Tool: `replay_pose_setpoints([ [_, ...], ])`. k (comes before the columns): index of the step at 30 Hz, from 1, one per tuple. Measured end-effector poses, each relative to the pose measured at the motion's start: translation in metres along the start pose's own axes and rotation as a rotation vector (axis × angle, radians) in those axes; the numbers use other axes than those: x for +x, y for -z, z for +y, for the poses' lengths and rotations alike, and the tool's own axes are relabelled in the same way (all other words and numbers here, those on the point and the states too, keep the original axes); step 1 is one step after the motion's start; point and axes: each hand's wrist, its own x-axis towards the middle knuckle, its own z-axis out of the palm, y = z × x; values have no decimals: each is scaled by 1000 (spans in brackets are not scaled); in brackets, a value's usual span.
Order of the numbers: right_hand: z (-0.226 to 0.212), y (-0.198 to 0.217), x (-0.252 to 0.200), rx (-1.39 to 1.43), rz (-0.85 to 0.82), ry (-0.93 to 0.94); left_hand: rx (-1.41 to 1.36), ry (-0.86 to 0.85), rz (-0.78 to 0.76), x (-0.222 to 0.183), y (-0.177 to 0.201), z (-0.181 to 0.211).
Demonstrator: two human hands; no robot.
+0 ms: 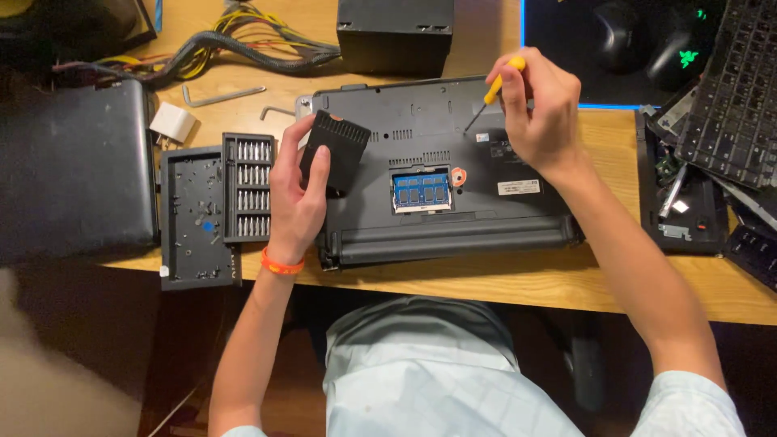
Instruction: Disassembling a laptop and removing components such as RAM modules.
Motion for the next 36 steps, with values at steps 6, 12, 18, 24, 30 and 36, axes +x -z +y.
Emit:
replay_pose_setpoints([
  [6, 1, -13, 10, -15, -55, 49, -65, 3, -17, -1, 0, -1],
  [12, 10, -10, 2, -56, 1, 82, -123, 13, -35, -2, -1, -3],
  [18, 6, -12, 6, -14, -9, 62, -26, -6, 47, -3, -2, 2],
  [24, 8, -10, 1, 74, 4, -36, 120, -193, 59, -6, -7, 7],
  [30, 9, -10, 5, 131, -53, -39, 151, -129, 28, -3, -6, 8],
  [36, 14, -11, 4, 245, -57, -109, 209, -238, -269, 9, -10, 43],
])
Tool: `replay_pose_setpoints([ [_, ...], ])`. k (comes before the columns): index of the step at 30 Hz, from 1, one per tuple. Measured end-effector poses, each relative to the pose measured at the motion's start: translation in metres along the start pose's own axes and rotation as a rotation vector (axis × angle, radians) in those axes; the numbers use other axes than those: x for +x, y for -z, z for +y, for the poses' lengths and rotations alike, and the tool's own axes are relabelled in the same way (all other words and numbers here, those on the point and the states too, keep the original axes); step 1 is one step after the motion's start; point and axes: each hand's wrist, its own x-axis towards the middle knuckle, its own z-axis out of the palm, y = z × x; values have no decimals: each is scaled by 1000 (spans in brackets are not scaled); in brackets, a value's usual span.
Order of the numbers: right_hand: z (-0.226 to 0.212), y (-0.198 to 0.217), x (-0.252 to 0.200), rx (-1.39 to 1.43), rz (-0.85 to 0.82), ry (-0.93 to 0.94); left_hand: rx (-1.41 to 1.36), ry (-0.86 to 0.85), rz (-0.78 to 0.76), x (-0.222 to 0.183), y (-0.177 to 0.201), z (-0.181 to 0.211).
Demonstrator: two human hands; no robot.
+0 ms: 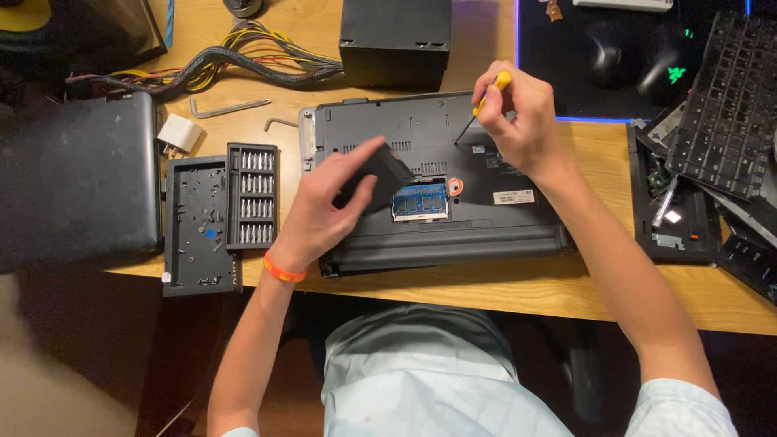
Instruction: Disassembling a laptop and removing components such as RAM modules.
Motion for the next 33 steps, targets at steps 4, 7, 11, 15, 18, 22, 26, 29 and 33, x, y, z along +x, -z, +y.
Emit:
replay_pose_setpoints([
  [4, -7, -1, 2, -38, -64, 41, 224, -48, -93, 13, -6, -3],
  [7, -3, -1, 1, -71, -107, 43, 357, -16, -133, 25, -7, -7],
  [11, 6, -4, -2, -44, -39, 52, 465, -159, -65, 49, -8, -6],
  [15, 4, -7, -4, -28, 32, -20, 294, -23, -183, 85, -26, -25],
  [18, 2, -7, -1, -43, 59, -66, -52, -49, -294, 111, -43, -48],
  [22, 4, -6, -1, -107, 78, -17, -283, -74, -299, 113, -60, -64],
  [26, 1, -8, -2, -126, 45, 6, -263, -101, -346, 109, -55, -59],
  [29, 1, -7, 0, -134, 23, 47, -241, -104, -340, 107, -53, -62],
  [33, 4, -6, -2, -80, 16, 4, -190, -17, -325, 109, -45, -53],
])
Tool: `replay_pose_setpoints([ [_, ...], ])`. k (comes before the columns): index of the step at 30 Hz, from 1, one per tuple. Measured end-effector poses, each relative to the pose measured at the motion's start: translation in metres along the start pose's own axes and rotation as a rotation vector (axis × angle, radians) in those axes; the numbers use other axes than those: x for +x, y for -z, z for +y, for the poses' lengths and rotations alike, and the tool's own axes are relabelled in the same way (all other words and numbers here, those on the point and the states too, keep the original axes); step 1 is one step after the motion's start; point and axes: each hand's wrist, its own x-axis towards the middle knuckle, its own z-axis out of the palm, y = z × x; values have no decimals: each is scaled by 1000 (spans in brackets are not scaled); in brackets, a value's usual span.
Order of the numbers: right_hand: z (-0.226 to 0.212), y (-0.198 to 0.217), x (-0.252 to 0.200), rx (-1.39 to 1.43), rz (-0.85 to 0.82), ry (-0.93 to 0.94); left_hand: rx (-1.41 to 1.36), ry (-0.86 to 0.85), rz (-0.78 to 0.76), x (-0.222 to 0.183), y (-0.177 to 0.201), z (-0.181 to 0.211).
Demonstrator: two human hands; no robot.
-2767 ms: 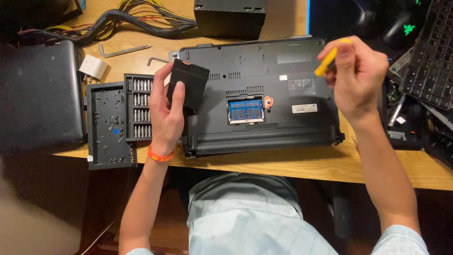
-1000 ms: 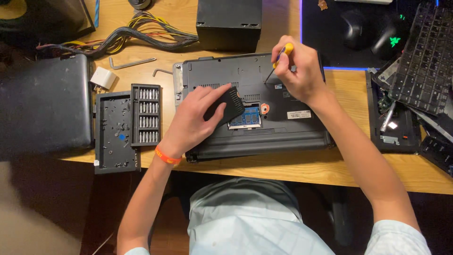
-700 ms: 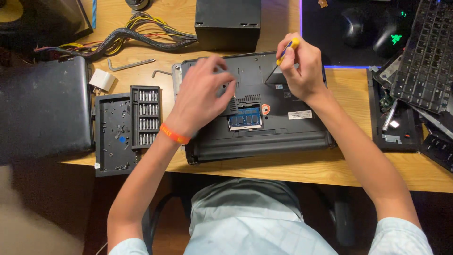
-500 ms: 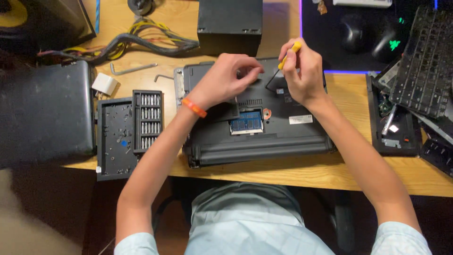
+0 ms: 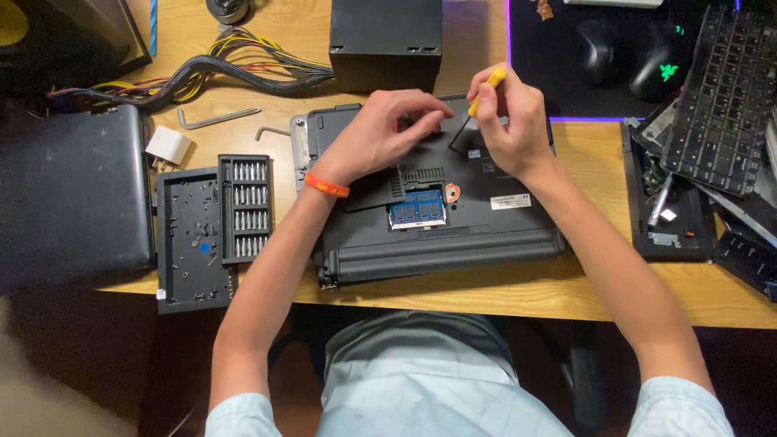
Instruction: Disassembling a laptop and removing components such as RAM modules.
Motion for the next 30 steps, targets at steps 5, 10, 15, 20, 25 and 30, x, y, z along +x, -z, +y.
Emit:
replay_pose_setpoints([
  [5, 1, 1, 0, 171, 29, -142, 156, -29, -66, -24, 17, 23],
  [10, 4, 1, -1, 227, 7, -145, 390, -135, -124, -60, 27, 37],
  [15, 8, 4, -1, 308, 17, -170, 222, -99, -117, -77, 29, 30],
  [20, -14, 24, 3, 420, 39, -83, 282, -94, -46, -83, 28, 26],
  [25, -64, 25, 9, 169, -291, -235, 318, -76, -26, -82, 30, 31],
  [30, -78, -6, 2, -137, -714, -116, 251, -133, -70, -84, 31, 30],
])
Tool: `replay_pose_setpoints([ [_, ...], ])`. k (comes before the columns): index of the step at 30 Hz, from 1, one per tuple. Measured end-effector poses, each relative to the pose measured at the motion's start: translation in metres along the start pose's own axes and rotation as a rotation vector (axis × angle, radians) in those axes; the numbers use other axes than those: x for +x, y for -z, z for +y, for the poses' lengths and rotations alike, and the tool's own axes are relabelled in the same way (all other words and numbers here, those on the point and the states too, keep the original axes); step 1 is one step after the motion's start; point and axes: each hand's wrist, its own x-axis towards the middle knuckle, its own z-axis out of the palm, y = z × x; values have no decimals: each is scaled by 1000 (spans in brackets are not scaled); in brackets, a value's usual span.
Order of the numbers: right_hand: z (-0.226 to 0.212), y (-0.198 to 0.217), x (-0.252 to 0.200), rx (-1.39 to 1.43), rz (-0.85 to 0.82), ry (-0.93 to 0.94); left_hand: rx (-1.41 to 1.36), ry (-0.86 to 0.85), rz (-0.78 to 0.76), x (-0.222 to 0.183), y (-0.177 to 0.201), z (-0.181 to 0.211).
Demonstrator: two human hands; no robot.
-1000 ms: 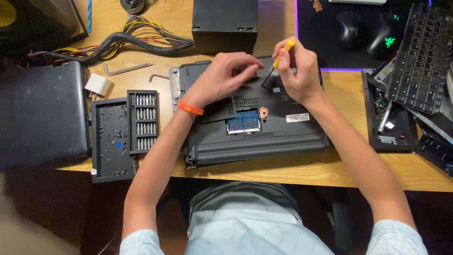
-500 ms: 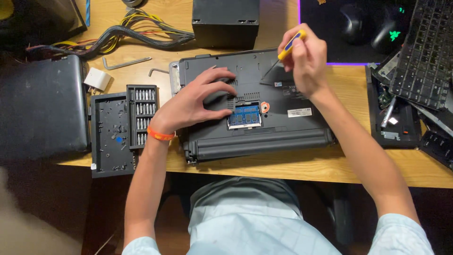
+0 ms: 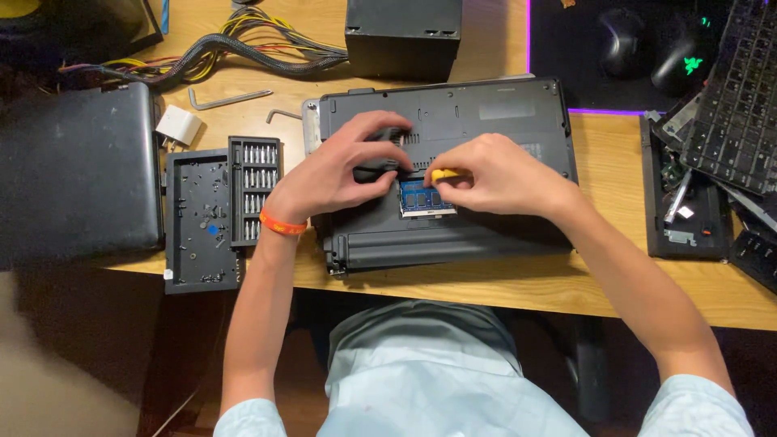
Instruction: Disassembling a laptop and removing components such as RAM modules.
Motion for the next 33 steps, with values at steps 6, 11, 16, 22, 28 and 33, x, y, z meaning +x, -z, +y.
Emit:
replay_pose_setpoints([
  [6, -1, -8, 1, -58, 18, -77, 8, -22, -58, 0, -1, -7],
  [11, 7, -10, 3, -66, 40, -18, 15, -3, -53, 0, -3, -8],
  [16, 8, -6, 5, -36, -16, -77, 13, 11, -53, 1, -3, -7],
  [22, 9, -10, 0, 79, 14, -145, 11, 17, -54, -1, -4, -6],
  [28, 8, -22, -6, 34, 215, 0, 81, 35, 5, -2, -20, 6],
  [33, 0, -21, -7, -65, 216, -20, 171, 124, 186, -12, -41, 20],
])
